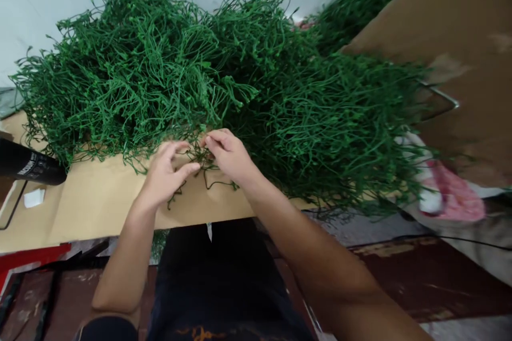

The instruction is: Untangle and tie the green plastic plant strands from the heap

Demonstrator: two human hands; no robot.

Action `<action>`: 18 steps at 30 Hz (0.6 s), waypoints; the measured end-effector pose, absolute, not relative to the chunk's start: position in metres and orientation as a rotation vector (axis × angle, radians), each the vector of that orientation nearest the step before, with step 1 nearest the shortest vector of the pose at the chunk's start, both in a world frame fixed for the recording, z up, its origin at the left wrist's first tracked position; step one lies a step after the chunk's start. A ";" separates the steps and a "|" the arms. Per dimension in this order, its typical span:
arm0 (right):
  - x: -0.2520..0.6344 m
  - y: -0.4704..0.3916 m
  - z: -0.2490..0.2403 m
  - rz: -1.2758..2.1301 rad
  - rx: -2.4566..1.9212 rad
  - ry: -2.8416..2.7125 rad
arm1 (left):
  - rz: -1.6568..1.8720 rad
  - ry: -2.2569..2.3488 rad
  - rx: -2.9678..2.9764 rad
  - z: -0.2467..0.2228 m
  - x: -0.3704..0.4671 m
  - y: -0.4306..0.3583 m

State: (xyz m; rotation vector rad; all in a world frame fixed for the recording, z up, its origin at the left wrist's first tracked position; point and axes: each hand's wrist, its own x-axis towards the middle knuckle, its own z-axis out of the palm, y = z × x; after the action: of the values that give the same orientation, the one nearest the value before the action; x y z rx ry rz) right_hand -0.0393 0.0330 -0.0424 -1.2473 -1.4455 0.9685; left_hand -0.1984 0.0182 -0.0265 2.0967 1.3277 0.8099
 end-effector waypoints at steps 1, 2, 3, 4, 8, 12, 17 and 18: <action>-0.036 0.030 -0.040 0.821 -1.270 -1.512 | 0.894 1.386 2.147 -0.024 -0.197 0.028; -0.034 0.027 -0.037 0.689 -1.286 -1.578 | 0.934 1.428 2.212 -0.022 -0.193 0.038; -0.033 0.024 -0.034 0.574 -1.301 -1.635 | 0.934 1.444 2.283 -0.021 -0.187 0.048; -0.032 0.020 -0.029 0.476 -1.318 -1.683 | 0.913 1.441 2.342 -0.021 -0.180 0.058; -0.025 0.006 -0.011 0.287 -1.342 -1.720 | 0.902 1.428 2.429 -0.029 -0.161 0.091; 0.001 -0.014 0.005 0.326 -1.257 -1.668 | 0.946 1.543 2.433 -0.042 -0.174 0.110; 0.028 -0.040 0.019 0.400 -1.032 -1.520 | 0.552 1.699 2.514 -0.048 -0.189 0.123; 0.031 -0.043 0.018 0.425 -0.987 -1.481 | 0.493 1.700 2.518 -0.045 -0.189 0.124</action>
State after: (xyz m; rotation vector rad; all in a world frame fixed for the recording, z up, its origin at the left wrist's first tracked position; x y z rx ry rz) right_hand 0.0306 -0.0432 0.0185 -0.9869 -1.4808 0.4245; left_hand -0.1888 0.1244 -0.0454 2.5179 1.7000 0.4929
